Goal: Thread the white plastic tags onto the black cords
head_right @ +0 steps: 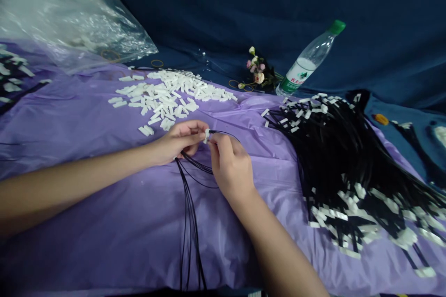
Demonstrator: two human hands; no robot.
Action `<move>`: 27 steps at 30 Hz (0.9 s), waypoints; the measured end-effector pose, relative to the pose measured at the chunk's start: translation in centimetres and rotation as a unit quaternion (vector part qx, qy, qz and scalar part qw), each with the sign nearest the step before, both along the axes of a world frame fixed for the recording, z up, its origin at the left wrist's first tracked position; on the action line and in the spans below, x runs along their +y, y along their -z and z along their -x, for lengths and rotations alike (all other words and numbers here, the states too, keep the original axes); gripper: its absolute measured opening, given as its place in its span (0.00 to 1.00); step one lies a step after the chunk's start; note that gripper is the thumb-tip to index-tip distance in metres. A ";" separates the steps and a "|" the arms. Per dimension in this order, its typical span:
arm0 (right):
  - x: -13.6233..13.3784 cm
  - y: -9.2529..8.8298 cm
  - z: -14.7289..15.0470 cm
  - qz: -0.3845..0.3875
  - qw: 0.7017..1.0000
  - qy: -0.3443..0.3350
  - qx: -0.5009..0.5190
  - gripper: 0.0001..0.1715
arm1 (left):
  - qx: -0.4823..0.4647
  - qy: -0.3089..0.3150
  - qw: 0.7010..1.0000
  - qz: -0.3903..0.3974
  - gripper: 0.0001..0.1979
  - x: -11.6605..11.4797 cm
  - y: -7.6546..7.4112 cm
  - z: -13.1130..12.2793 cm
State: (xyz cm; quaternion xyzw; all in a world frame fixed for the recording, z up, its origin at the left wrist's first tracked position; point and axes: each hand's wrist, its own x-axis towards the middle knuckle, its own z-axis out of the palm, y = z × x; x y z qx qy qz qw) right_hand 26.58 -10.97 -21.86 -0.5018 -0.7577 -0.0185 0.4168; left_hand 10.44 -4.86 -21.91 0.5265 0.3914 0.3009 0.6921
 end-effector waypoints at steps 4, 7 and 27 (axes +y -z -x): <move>0.0 0.1 0.0 0.002 1.000 0.005 0.002 0.06 | 0.003 -0.001 1.000 0.009 0.11 0.1 0.2 0.1; 0.1 0.1 0.1 0.008 1.000 0.009 -0.002 0.06 | -0.001 -0.001 1.000 0.010 0.12 0.1 0.3 0.1; -1.4 -1.1 0.6 -0.026 0.949 -0.279 -0.144 0.11 | -0.029 -0.008 0.998 0.047 0.07 0.3 -0.1 -0.1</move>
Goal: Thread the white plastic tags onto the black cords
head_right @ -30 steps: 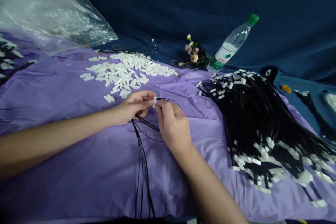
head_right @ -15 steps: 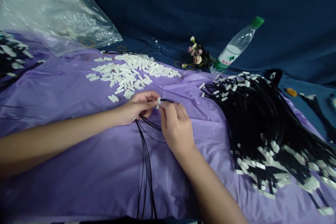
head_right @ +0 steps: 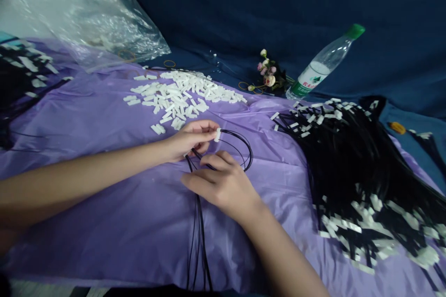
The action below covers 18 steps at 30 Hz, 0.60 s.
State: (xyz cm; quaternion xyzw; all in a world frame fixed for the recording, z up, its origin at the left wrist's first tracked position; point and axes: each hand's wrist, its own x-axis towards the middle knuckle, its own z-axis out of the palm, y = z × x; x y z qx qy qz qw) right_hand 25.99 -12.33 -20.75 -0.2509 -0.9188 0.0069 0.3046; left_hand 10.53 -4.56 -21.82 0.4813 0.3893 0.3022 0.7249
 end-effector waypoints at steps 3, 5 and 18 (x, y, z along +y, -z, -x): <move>0.1 0.0 -0.1 -0.008 1.000 -0.003 0.002 0.10 | -0.011 -0.004 1.000 -0.001 0.09 0.0 0.2 0.0; 0.2 0.0 -0.2 -0.007 1.000 -0.006 0.015 0.09 | -0.015 -0.004 1.000 0.000 0.09 0.0 0.2 0.0; 0.5 0.6 -0.2 0.218 0.960 0.028 0.175 0.14 | -0.001 0.000 1.000 0.001 0.12 0.0 0.4 0.1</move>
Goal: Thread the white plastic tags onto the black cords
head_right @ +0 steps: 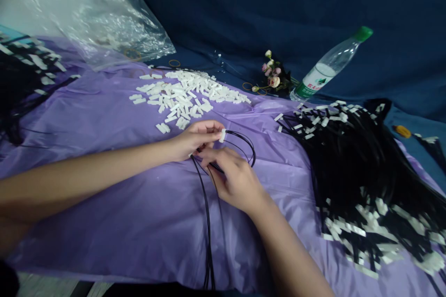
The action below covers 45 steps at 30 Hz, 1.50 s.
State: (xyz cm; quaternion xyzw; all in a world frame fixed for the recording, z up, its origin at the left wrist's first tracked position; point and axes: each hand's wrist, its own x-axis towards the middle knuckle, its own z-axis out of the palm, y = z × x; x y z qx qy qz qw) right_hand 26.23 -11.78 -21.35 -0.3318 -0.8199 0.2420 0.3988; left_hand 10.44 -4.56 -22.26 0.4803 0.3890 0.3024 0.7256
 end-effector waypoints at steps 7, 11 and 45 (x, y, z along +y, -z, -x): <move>1.0 -0.3 0.2 0.206 0.894 0.135 0.374 0.19 | -0.004 -0.015 1.000 -0.002 0.10 0.1 0.1 -0.2; 1.9 -1.3 -2.3 0.211 0.787 0.206 0.542 0.15 | -0.025 -0.005 1.000 -0.008 0.09 0.0 0.0 -0.1; -0.8 -1.5 -1.3 0.092 0.950 0.299 0.018 0.17 | -0.019 -0.003 1.000 -0.011 0.08 0.1 -0.1 0.1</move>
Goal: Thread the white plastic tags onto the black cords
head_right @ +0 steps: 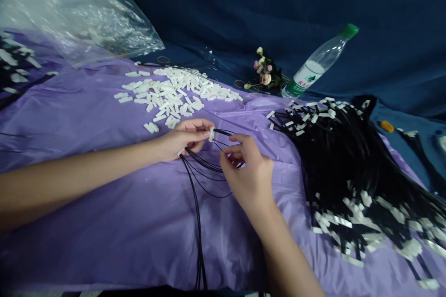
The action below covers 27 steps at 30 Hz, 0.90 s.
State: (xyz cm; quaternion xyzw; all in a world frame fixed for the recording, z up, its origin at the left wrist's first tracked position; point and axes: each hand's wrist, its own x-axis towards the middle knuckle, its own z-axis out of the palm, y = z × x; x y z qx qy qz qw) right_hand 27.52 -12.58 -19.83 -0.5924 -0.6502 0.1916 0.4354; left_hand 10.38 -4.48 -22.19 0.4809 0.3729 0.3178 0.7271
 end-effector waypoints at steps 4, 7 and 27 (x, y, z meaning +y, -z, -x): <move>0.0 0.0 0.1 -0.002 1.000 0.004 0.005 0.17 | -0.003 -0.006 1.000 0.004 0.08 -0.1 -0.1 0.0; 0.0 -0.1 0.1 -0.001 1.000 0.004 0.005 0.17 | -0.010 -0.003 1.000 0.006 0.08 0.0 0.0 0.0; 0.0 0.1 0.1 -0.004 1.000 0.002 -0.003 0.17 | 0.014 -0.001 1.000 -0.012 0.13 0.0 0.3 0.1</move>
